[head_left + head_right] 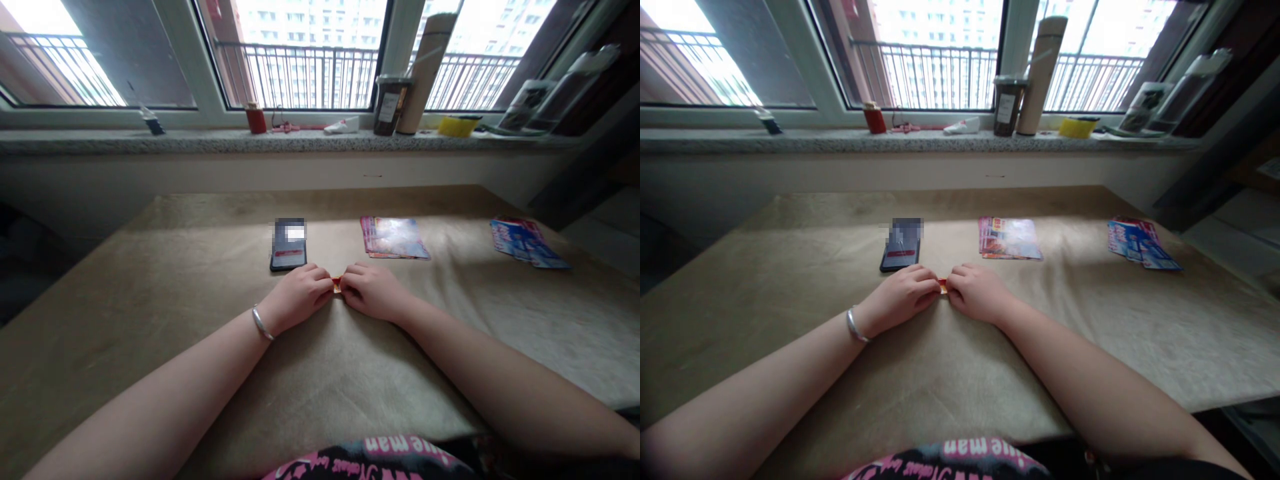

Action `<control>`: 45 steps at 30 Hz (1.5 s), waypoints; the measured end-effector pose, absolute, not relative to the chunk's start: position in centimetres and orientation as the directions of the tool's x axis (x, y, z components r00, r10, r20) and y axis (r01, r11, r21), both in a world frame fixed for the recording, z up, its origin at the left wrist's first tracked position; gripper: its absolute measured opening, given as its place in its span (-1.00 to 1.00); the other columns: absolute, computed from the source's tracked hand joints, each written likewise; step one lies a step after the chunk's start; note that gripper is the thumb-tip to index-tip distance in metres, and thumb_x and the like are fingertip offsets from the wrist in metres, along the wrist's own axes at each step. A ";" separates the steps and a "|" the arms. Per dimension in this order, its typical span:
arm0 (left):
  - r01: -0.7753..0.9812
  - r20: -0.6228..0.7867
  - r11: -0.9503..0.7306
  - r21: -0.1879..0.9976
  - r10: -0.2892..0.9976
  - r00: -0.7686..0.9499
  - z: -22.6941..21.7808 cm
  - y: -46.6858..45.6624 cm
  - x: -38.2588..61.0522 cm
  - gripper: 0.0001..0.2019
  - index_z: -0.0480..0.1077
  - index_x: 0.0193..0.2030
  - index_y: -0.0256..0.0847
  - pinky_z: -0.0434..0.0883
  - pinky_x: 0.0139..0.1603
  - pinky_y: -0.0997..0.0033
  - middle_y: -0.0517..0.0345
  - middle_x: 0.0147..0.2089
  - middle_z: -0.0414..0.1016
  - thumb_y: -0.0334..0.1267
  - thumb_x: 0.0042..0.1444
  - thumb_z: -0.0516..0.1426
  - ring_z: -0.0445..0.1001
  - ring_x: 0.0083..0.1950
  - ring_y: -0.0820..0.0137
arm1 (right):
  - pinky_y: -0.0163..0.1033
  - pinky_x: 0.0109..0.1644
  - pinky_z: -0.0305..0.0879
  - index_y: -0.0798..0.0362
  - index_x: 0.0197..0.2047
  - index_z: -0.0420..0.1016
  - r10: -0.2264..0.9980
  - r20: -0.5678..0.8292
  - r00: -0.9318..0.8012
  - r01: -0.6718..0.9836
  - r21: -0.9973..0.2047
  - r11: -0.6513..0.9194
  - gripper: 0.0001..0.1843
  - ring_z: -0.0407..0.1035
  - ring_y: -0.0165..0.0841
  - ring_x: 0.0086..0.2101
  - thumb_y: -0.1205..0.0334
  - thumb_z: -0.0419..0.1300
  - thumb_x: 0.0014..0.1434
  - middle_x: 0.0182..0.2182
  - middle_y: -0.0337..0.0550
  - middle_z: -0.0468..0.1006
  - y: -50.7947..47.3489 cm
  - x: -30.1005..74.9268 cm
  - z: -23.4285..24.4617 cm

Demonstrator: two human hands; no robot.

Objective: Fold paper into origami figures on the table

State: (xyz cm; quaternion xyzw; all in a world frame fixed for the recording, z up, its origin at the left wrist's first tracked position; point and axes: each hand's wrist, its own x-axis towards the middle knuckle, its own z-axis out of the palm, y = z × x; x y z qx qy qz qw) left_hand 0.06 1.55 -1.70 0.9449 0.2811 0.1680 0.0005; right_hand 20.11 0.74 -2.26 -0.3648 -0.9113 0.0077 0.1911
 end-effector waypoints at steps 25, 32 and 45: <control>0.557 0.326 -0.830 -0.011 0.524 0.787 -1.4 1.1 -0.1 -0.81 0.40 -0.31 -0.29 0.39 -0.26 0.42 0.07 -0.34 0.44 -0.31 0.24 0.01 0.43 -0.28 0.38 | -0.30 -0.23 0.22 0.10 -0.36 0.44 0.807 0.285 -0.517 0.690 -0.419 0.590 -0.91 0.34 -0.38 -0.33 0.36 0.12 0.13 -0.38 -0.12 0.50 1.7 19.9 -3.1; 0.471 0.286 -0.873 -0.125 0.423 0.860 -1.6 1.2 -0.4 -0.83 0.39 -0.13 -0.23 0.39 -0.27 0.45 0.11 -0.24 0.48 -0.39 0.24 0.00 0.41 -0.23 0.40 | -0.32 -0.26 0.20 0.10 -0.36 0.45 0.814 0.275 -0.511 0.689 -0.436 0.580 -0.94 0.34 -0.39 -0.37 0.35 0.15 0.12 -0.40 -0.14 0.50 2.0 20.1 -3.3; 0.571 0.274 -0.814 -0.112 0.527 0.805 -1.2 0.4 0.3 -0.86 0.44 -0.23 -0.23 0.38 -0.26 0.42 0.11 -0.29 0.44 -0.35 0.22 0.04 0.38 -0.25 0.38 | -0.33 -0.26 0.20 0.07 -0.33 0.49 0.666 0.361 -0.653 0.610 -0.270 0.745 -0.88 0.34 -0.39 -0.34 0.31 0.13 0.19 -0.36 -0.13 0.50 1.3 21.5 -2.7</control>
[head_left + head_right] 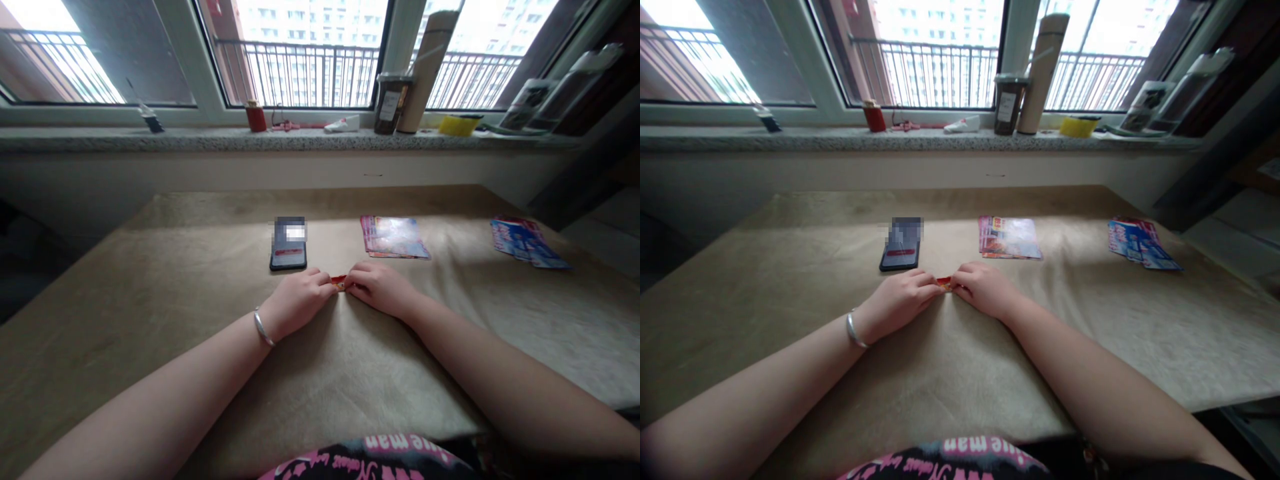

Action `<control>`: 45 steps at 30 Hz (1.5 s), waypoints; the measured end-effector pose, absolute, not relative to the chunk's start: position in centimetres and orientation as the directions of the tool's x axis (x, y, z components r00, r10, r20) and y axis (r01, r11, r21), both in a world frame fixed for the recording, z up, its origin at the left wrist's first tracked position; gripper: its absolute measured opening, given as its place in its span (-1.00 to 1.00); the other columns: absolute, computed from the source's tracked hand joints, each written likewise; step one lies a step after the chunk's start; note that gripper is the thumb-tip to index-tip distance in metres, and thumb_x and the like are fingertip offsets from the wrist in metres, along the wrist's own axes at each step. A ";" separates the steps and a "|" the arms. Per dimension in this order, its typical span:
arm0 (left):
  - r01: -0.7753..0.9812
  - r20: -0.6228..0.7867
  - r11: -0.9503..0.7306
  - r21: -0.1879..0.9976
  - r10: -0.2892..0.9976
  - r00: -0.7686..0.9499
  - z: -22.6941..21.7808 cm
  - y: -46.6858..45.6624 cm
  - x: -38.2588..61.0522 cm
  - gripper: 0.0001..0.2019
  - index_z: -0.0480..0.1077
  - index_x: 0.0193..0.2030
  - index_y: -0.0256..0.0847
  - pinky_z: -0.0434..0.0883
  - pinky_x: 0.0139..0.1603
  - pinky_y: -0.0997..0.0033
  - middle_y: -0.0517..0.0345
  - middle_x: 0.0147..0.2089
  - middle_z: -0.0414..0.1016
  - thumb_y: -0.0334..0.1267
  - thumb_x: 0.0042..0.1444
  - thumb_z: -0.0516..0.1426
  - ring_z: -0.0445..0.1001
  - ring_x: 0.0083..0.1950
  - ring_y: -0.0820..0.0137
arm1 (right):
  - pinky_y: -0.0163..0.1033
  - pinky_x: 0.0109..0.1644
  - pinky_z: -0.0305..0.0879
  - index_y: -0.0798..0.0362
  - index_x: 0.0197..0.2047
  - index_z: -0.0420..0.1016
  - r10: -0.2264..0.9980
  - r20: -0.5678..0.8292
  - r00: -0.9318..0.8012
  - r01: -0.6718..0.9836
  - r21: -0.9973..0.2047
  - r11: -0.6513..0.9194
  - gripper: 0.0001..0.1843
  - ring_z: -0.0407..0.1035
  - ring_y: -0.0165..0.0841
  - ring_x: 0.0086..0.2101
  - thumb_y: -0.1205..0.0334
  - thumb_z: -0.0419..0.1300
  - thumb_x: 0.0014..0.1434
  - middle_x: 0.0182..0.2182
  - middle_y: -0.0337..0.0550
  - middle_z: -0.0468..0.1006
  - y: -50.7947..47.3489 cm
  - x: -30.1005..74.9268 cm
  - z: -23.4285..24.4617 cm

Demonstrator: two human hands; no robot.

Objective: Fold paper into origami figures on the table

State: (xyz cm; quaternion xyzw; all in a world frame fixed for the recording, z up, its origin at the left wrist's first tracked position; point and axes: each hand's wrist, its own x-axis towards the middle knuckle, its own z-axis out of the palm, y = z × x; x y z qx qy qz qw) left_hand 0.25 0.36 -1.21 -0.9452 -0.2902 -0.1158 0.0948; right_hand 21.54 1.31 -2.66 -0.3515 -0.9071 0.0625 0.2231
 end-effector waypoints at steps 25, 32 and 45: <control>0.553 0.301 -0.833 -0.012 0.524 0.797 -1.5 1.2 -0.1 -0.84 0.45 -0.17 -0.21 0.37 -0.25 0.43 0.11 -0.29 0.43 -0.36 0.23 0.04 0.35 -0.25 0.40 | -0.31 -0.24 0.20 0.07 -0.34 0.53 0.710 0.374 -0.597 0.669 -0.256 0.697 -0.85 0.34 -0.38 -0.36 0.36 0.11 0.14 -0.37 -0.12 0.50 0.8 20.6 -2.8; 0.566 0.231 -0.817 -0.105 0.534 0.813 -1.0 0.9 0.4 -0.87 0.43 -0.24 -0.24 0.35 -0.28 0.40 0.10 -0.28 0.41 -0.36 0.22 0.04 0.33 -0.26 0.37 | -0.29 -0.23 0.20 0.07 -0.36 0.52 0.705 0.362 -0.610 0.670 -0.239 0.703 -0.86 0.33 -0.37 -0.34 0.40 0.12 0.10 -0.37 -0.12 0.49 1.0 20.6 -2.7; 0.578 0.196 -0.805 -0.138 0.550 0.812 -1.1 1.0 0.5 -0.88 0.41 -0.25 -0.26 0.35 -0.25 0.37 0.09 -0.27 0.39 -0.37 0.22 0.04 0.31 -0.24 0.35 | -0.30 -0.22 0.23 0.08 -0.34 0.53 0.740 0.353 -0.572 0.668 -0.323 0.670 -0.84 0.35 -0.37 -0.32 0.40 0.11 0.14 -0.37 -0.12 0.49 1.0 20.7 -2.9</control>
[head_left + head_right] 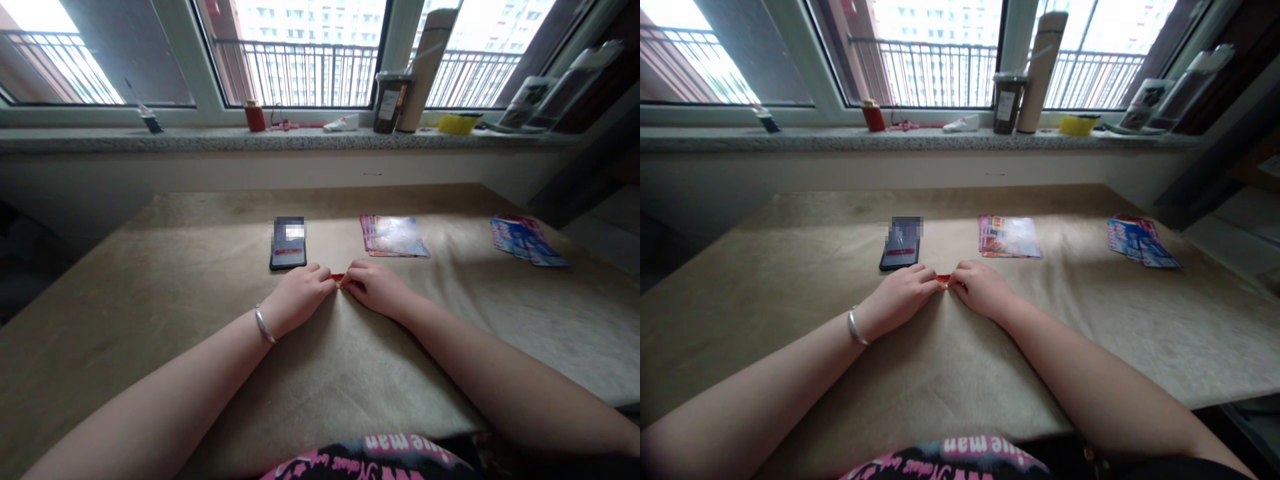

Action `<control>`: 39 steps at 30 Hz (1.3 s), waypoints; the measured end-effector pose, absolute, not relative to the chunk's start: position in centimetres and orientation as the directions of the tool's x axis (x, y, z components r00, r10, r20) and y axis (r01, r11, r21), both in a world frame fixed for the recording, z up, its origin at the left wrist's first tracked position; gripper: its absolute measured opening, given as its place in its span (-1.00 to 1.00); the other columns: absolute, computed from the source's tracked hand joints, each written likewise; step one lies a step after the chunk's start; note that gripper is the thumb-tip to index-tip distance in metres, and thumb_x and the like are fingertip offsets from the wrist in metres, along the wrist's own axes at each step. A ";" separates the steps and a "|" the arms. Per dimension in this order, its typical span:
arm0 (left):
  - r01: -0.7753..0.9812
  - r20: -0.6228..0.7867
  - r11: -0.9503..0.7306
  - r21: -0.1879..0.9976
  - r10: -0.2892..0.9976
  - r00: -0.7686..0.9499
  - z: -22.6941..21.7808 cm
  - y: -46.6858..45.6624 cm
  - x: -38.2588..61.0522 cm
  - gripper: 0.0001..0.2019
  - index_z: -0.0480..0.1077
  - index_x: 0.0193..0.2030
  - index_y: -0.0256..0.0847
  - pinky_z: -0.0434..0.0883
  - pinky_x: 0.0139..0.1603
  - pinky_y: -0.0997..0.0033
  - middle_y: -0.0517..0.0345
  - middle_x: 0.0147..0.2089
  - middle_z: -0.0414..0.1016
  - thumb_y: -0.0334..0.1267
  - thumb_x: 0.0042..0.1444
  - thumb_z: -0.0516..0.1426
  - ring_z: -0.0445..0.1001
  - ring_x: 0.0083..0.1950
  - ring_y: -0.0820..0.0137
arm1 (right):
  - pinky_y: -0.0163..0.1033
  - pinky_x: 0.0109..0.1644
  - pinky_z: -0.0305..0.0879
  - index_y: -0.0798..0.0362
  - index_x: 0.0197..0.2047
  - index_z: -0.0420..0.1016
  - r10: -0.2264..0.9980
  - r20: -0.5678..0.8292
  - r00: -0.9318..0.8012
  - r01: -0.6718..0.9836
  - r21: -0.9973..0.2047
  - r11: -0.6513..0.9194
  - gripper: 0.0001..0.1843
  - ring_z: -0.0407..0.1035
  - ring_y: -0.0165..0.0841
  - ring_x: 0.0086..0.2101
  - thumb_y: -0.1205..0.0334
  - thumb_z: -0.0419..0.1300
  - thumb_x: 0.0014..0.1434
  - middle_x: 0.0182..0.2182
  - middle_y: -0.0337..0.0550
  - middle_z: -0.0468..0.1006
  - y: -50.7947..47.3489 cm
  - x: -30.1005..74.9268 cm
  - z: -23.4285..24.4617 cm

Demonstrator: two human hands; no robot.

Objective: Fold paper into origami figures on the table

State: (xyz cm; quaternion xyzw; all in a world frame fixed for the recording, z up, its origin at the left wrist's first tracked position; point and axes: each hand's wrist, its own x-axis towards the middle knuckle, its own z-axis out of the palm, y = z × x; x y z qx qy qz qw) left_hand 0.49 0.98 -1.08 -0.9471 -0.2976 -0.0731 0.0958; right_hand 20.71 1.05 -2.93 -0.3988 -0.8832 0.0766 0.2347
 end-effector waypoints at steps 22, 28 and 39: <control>0.550 0.261 -0.826 -0.122 0.508 0.821 -1.3 1.0 0.0 -0.81 0.42 -0.11 -0.17 0.33 -0.29 0.42 0.11 -0.24 0.40 -0.37 0.24 0.01 0.31 -0.25 0.39 | -0.30 -0.24 0.20 0.05 -0.33 0.54 0.739 0.349 -0.576 0.711 -0.232 0.664 -0.82 0.36 -0.37 -0.33 0.37 0.10 0.15 -0.35 -0.14 0.51 0.8 20.6 -2.7; 0.587 0.210 -0.802 -0.108 0.559 0.802 -0.8 0.7 0.6 -0.87 0.43 -0.22 -0.23 0.34 -0.26 0.38 0.09 -0.26 0.39 -0.36 0.21 0.05 0.31 -0.23 0.36 | -0.31 -0.31 0.14 0.01 -0.28 0.52 0.675 0.382 -0.632 0.689 -0.123 0.714 -0.80 0.34 -0.40 -0.35 0.34 0.06 0.19 -0.31 -0.18 0.53 0.6 20.7 -2.8; 0.607 0.186 -0.789 -0.099 0.585 0.790 -0.6 0.4 0.5 -0.86 0.44 -0.30 -0.24 0.36 -0.28 0.43 0.10 -0.30 0.40 -0.38 0.20 0.05 0.36 -0.26 0.38 | -0.27 -0.36 0.06 0.06 -0.34 0.51 0.666 0.275 -0.693 0.698 0.026 0.716 -0.80 0.28 -0.39 -0.39 0.32 0.06 0.19 -0.36 -0.14 0.50 0.5 20.5 -1.5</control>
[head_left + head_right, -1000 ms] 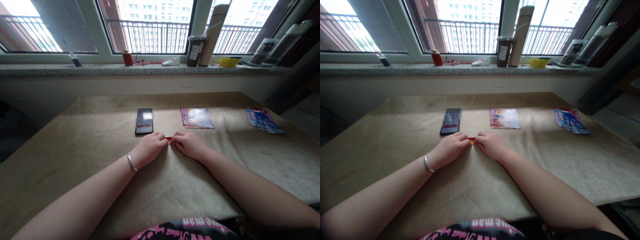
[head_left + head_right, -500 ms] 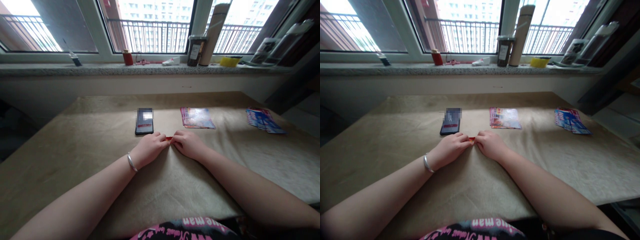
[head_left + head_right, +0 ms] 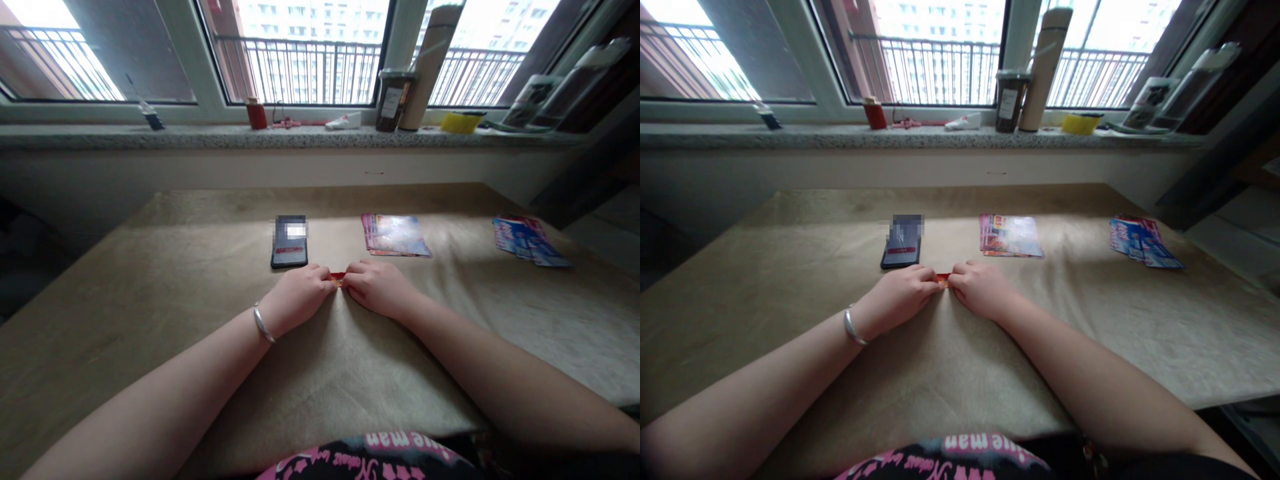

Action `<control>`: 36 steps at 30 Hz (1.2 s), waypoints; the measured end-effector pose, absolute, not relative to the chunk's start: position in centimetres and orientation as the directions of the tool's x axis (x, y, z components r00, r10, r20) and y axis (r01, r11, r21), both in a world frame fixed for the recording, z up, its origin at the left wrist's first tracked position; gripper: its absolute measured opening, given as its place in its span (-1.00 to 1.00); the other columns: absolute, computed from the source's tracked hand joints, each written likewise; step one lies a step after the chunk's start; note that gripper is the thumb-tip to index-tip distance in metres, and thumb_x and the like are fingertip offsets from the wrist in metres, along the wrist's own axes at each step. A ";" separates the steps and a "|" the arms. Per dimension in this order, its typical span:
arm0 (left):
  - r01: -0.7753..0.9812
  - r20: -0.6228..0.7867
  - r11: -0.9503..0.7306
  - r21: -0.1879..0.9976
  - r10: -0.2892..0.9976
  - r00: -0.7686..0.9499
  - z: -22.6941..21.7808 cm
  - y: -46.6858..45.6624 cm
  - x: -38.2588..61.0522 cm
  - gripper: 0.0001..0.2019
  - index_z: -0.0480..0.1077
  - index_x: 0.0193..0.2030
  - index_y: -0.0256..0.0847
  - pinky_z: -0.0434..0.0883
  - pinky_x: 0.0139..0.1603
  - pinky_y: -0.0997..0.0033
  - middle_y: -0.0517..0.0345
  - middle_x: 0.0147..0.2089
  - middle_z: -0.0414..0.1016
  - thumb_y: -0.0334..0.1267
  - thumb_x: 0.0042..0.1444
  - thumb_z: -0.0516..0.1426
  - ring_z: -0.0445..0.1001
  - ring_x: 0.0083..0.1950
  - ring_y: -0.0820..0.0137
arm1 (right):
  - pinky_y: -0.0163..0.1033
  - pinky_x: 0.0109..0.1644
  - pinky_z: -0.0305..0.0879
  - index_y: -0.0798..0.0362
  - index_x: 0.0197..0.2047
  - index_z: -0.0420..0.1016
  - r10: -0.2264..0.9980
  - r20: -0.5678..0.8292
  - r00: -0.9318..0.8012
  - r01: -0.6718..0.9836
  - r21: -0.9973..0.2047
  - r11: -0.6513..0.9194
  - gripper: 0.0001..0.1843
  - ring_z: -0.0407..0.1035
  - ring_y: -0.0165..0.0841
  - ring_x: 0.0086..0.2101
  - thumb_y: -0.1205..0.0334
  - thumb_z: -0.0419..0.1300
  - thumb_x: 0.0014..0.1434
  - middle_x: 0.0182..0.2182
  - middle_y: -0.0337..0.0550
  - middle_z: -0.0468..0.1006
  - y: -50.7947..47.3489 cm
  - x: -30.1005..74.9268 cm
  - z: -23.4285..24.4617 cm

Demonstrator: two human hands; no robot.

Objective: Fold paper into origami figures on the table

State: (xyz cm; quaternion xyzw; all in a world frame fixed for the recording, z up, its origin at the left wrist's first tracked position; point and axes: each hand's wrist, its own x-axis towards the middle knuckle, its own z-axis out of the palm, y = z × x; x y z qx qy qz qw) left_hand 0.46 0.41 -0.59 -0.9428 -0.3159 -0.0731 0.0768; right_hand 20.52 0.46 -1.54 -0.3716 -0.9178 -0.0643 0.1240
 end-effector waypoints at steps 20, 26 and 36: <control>0.674 0.130 -0.731 -0.110 0.662 0.738 0.4 -0.2 -0.1 -0.80 0.50 -0.27 -0.10 0.32 -0.37 0.45 0.16 -0.27 0.45 -0.35 0.15 0.03 0.44 -0.31 0.39 | -0.29 -0.40 -0.04 0.03 -0.38 0.54 0.712 0.208 -0.671 0.731 0.022 0.682 -0.83 0.29 -0.44 -0.42 0.34 0.11 0.15 -0.36 -0.23 0.55 0.6 21.4 -0.8; 0.694 0.100 -0.718 -0.058 0.687 0.719 0.7 0.2 -0.5 -0.75 0.50 -0.16 0.02 0.33 -0.34 0.46 0.22 -0.18 0.48 -0.33 0.13 0.04 0.47 -0.28 0.41 | -0.29 -0.40 -0.07 -0.02 -0.34 0.57 0.723 0.141 -0.676 0.734 0.040 0.678 -0.80 0.30 -0.43 -0.40 0.32 0.10 0.18 -0.33 -0.24 0.57 0.4 21.5 -0.2; 0.671 0.108 -0.739 -0.052 0.664 0.740 0.6 0.4 -0.7 -0.75 0.51 -0.18 -0.05 0.35 -0.29 0.43 0.16 -0.24 0.47 -0.33 0.15 0.02 0.44 -0.28 0.40 | -0.28 -0.40 -0.06 -0.04 -0.32 0.59 0.743 0.147 -0.653 0.756 0.059 0.652 -0.77 0.33 -0.42 -0.40 0.32 0.09 0.16 -0.31 -0.23 0.57 -0.2 21.4 0.0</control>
